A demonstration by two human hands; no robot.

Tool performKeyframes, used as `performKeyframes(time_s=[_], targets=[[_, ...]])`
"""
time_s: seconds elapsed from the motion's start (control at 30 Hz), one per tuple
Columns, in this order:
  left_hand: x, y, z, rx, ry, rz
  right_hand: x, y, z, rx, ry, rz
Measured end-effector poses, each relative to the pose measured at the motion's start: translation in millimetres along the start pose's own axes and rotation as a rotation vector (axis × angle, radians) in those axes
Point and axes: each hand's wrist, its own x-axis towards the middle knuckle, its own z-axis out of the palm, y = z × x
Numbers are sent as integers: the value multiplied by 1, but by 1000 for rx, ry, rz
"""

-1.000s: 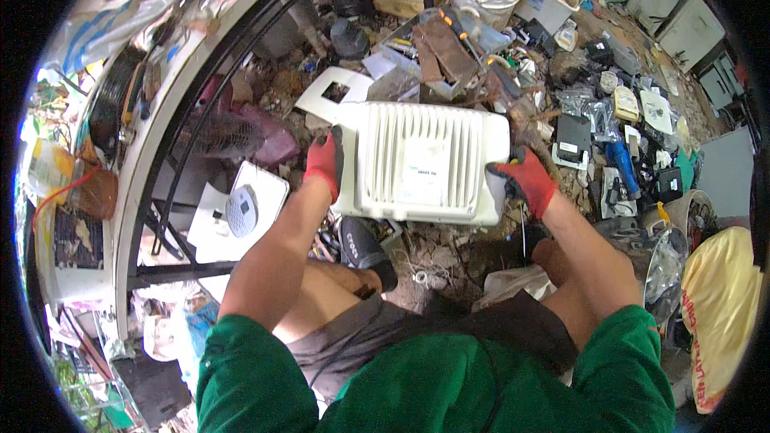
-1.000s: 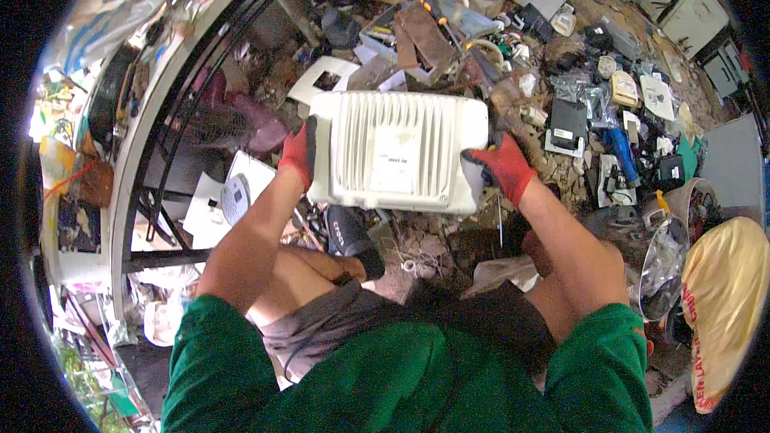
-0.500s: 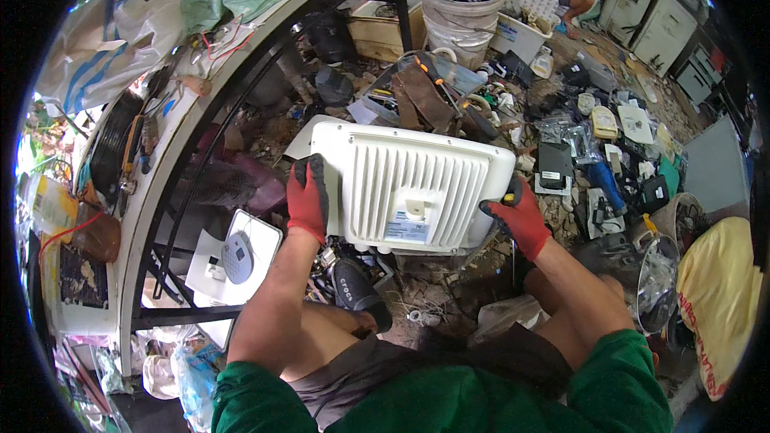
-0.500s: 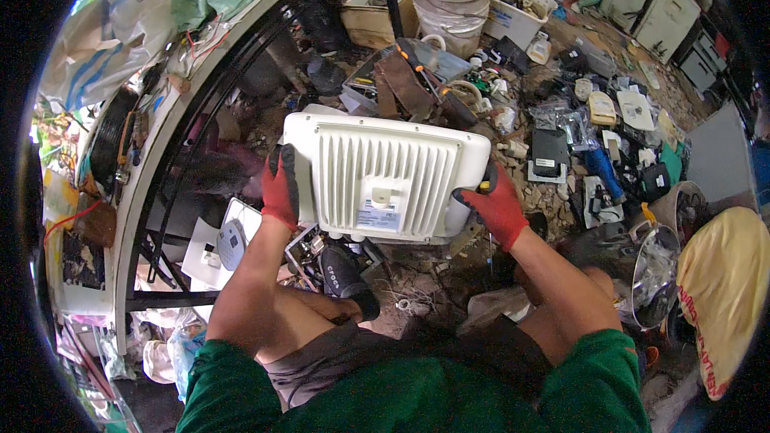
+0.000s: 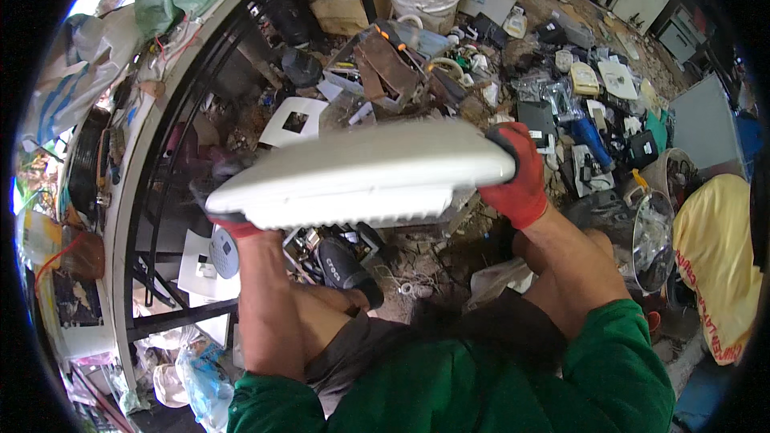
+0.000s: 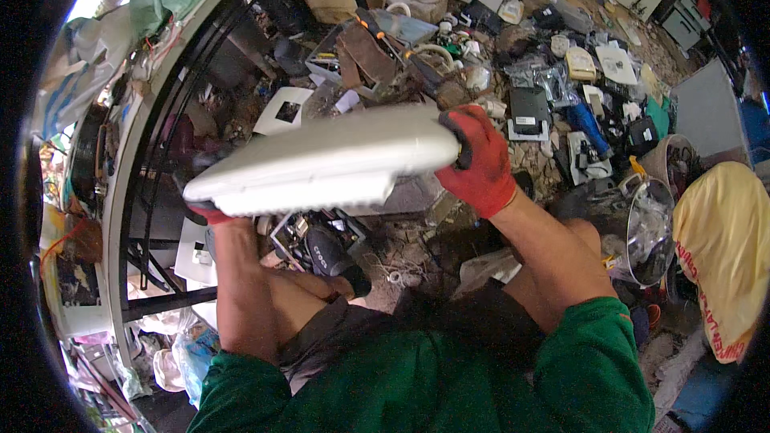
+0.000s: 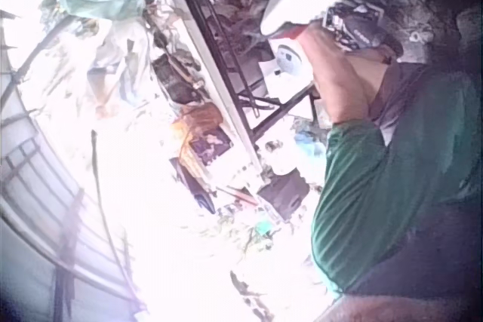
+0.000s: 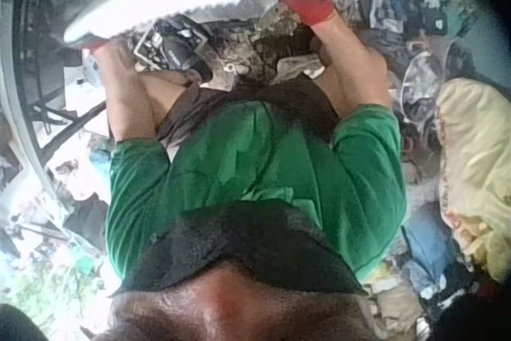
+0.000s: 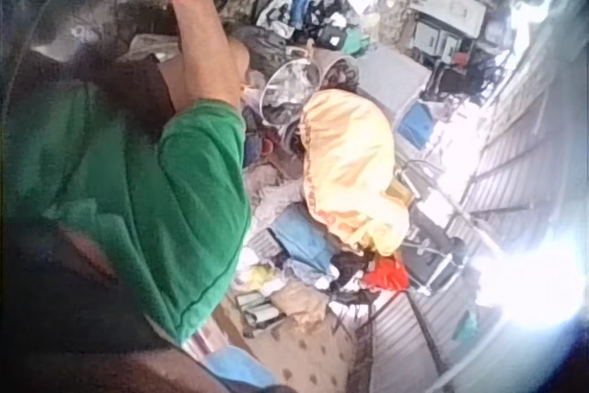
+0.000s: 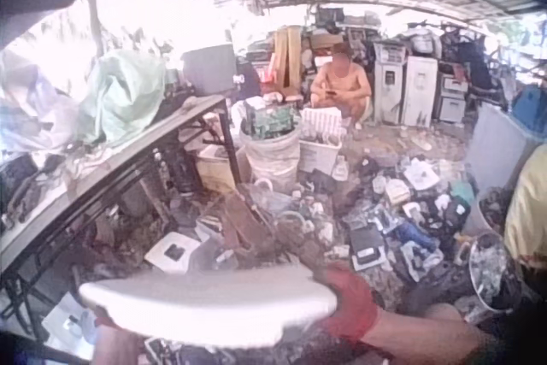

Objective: The person uses a screwdriver and pliers to remove screws from a white plastic device housing and pry it open to reveal an internal circuit board.

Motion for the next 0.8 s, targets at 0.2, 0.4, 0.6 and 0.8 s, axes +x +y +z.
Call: performKeyframes(time_s=[0.2,0.4,0.6,0.8], targets=[[15,7,15,476,276,85,19,-11,-6,-85,-11,-121],[30,7,50,539,334,146,36,-7,-16,-95,63,-294],[28,19,63,704,469,194,35,-21,-22,-42,-56,-105],[69,-29,83,688,712,-127,16,11,-7,293,-253,599]])
